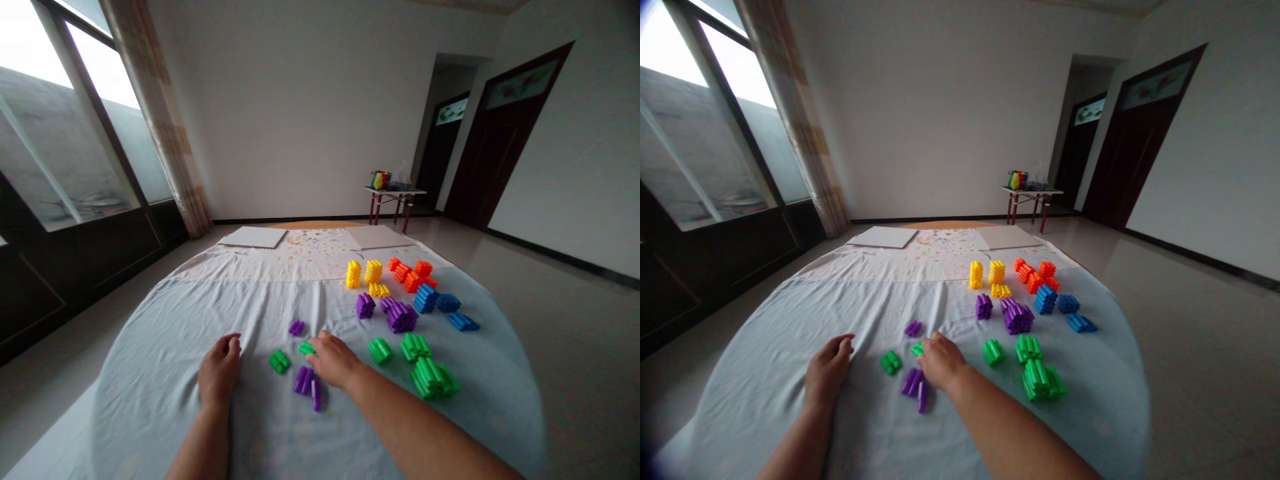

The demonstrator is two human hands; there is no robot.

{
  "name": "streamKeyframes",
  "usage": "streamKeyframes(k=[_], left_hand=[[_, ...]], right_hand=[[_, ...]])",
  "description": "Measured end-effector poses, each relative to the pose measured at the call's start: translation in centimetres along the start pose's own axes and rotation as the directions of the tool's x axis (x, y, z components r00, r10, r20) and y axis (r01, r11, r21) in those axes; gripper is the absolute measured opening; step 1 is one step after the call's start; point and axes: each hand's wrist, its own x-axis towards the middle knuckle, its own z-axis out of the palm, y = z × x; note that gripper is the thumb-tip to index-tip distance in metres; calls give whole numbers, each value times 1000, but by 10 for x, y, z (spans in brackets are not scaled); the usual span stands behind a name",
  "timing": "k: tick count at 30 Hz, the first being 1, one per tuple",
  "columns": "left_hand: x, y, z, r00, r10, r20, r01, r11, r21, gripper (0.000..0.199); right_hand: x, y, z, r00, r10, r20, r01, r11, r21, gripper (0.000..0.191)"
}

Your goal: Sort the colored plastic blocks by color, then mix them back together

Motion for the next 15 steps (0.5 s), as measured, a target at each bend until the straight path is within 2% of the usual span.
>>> streamKeyframes(k=[4,11,15], left_hand=[[-1,1,0,1000,7,-4,-7,1000,-17,38],[0,0,1,1000,7,-10,-7,999,-42,37],[1,-2,2,1000,8,-10,-9,998,-57,38]], right_hand=[[0,-2,-4,998,-41,57,45,997,-67,18],[-5,0,-11,984,-100,148,116,988,-100,31],[-3,6,-25,988,-102,119,117,985,-124,29]])
